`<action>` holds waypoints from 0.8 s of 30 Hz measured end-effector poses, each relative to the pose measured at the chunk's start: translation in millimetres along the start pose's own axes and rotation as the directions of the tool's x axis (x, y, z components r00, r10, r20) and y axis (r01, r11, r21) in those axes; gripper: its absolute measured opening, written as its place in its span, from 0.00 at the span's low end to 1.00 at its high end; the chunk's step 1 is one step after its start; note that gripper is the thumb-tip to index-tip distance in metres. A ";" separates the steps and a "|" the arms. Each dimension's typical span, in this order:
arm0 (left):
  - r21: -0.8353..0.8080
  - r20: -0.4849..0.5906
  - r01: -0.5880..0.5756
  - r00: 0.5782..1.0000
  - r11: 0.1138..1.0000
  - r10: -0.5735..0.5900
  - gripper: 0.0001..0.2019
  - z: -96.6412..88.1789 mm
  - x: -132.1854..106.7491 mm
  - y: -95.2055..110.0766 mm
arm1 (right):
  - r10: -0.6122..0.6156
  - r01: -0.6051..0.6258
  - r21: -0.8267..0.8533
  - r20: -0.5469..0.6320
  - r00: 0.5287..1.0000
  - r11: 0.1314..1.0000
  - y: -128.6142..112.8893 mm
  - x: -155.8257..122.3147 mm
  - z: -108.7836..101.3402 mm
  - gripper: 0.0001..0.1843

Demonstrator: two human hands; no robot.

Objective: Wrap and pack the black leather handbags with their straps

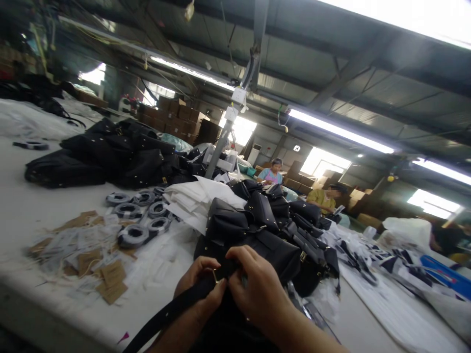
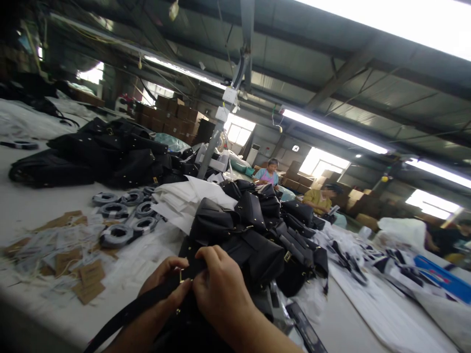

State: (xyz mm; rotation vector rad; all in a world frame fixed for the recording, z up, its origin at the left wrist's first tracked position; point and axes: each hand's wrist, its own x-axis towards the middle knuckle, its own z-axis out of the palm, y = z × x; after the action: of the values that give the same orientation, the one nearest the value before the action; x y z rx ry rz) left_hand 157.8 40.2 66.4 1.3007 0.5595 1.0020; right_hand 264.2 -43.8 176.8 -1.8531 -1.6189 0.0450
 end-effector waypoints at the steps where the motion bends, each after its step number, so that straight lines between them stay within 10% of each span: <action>1: -0.015 -0.002 0.007 1.000 1.000 -0.007 0.17 0.9 1.1 -3.1 | 0.081 -0.073 0.134 -0.053 0.995 0.988 3.1 0.4 0.5 0.17; 4: -0.049 0.002 0.034 0.999 0.998 -0.034 0.18 -1.2 2.6 -5.1 | 0.366 -0.280 0.601 -0.021 0.931 0.748 11.6 4.2 -2.4 0.07; 7: -0.067 0.070 0.070 0.995 0.995 -0.066 0.18 -8.5 2.0 5.5 | 0.386 -0.308 0.856 0.140 0.912 0.415 16.1 11.0 -8.3 0.06; 12: -0.061 0.246 0.130 0.963 0.990 -0.111 0.21 -15.9 0.6 24.4 | 0.524 0.032 0.999 -0.042 0.851 0.027 13.3 27.3 -18.3 0.10; 16: -0.088 0.181 0.176 0.971 0.980 -0.158 0.22 -15.6 1.3 18.3 | 0.549 0.132 0.988 -0.157 0.821 0.086 20.2 30.7 -33.5 0.12; 18: -0.067 0.188 0.216 0.961 0.974 -0.200 0.24 -16.5 2.7 10.8 | 0.390 -0.107 0.973 0.019 0.921 0.206 28.0 27.7 -46.5 0.11; 21: 0.017 0.206 0.191 0.960 0.981 -0.191 0.28 -16.7 7.4 -2.3 | 0.224 -0.353 0.883 0.293 0.929 0.308 36.5 25.1 -67.0 0.14; 24: 0.090 0.244 0.115 0.960 0.989 -0.133 0.26 -12.4 14.7 -16.1 | 0.282 -0.003 0.984 -0.048 0.958 0.176 34.6 29.3 -79.3 0.15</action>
State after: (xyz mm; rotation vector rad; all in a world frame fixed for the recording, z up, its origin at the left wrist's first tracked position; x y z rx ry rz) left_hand 159.5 59.8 50.9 1.4157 0.4815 0.7060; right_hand 335.7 -53.8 232.7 -0.8393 -0.7732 0.7809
